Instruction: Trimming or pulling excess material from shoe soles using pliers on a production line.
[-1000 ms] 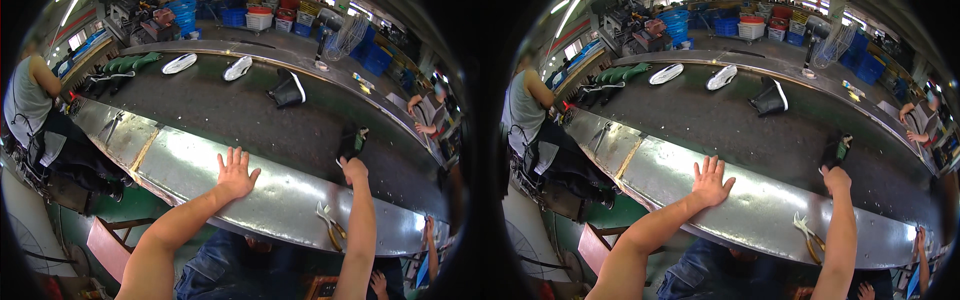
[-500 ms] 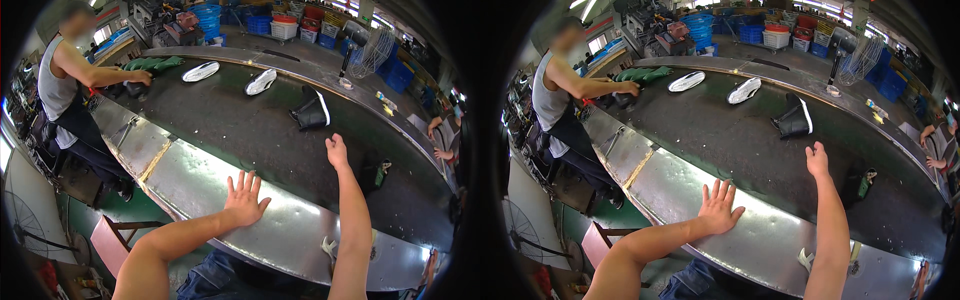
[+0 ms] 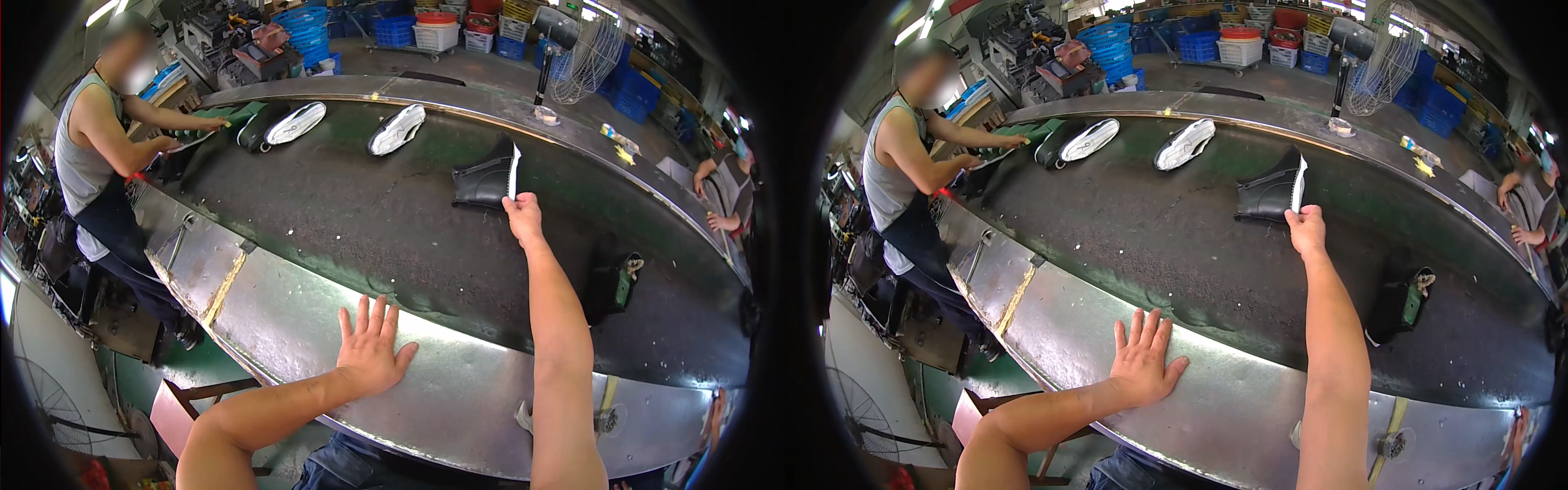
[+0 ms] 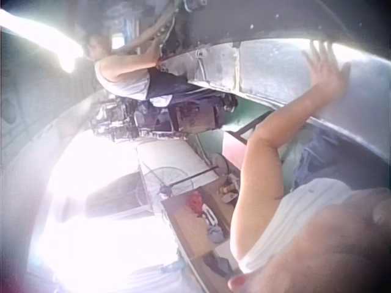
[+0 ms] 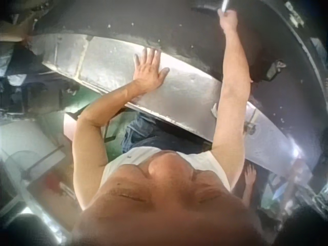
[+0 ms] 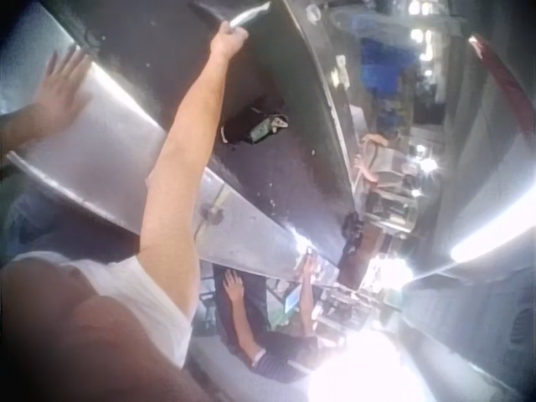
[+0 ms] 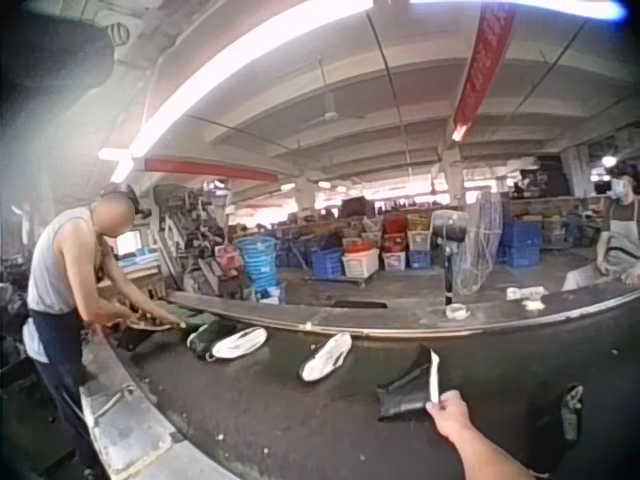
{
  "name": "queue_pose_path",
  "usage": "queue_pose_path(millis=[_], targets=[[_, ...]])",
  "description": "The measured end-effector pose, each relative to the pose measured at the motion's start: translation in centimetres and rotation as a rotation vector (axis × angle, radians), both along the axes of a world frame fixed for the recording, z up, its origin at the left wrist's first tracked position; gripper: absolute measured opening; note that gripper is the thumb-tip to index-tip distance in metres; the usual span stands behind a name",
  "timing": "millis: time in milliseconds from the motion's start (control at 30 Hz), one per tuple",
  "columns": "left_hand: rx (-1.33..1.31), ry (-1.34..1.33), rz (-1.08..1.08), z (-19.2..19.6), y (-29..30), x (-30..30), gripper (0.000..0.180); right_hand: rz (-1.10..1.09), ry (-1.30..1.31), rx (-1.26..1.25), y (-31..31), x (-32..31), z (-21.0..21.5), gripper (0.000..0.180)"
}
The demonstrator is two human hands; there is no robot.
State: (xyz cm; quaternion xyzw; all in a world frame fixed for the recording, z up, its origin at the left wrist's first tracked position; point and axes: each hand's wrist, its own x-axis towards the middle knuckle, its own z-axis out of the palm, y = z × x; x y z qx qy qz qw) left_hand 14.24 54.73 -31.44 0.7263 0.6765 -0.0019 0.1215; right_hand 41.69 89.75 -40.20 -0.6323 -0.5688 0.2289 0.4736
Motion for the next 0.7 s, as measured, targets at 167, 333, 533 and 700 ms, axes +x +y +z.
queue_pose_path(millis=[167,333,533,700], targets=[[0.033,-0.034,-0.023,-0.1,0.4,0.4,0.080,0.074,0.048,0.044,-1.2,2.0,-2.4,0.019],[0.106,-0.053,-0.019,-0.5,0.0,0.0,0.077,0.141,-0.031,0.094,-4.0,0.0,-1.1,0.022],[0.086,-0.386,0.044,-1.0,11.3,-3.0,0.054,-0.132,-0.247,0.154,-4.0,-1.2,-0.4,0.056],[0.642,-0.338,0.238,-3.4,30.9,-6.2,0.089,-0.013,-0.360,-0.226,-3.5,-2.1,6.4,0.069]])
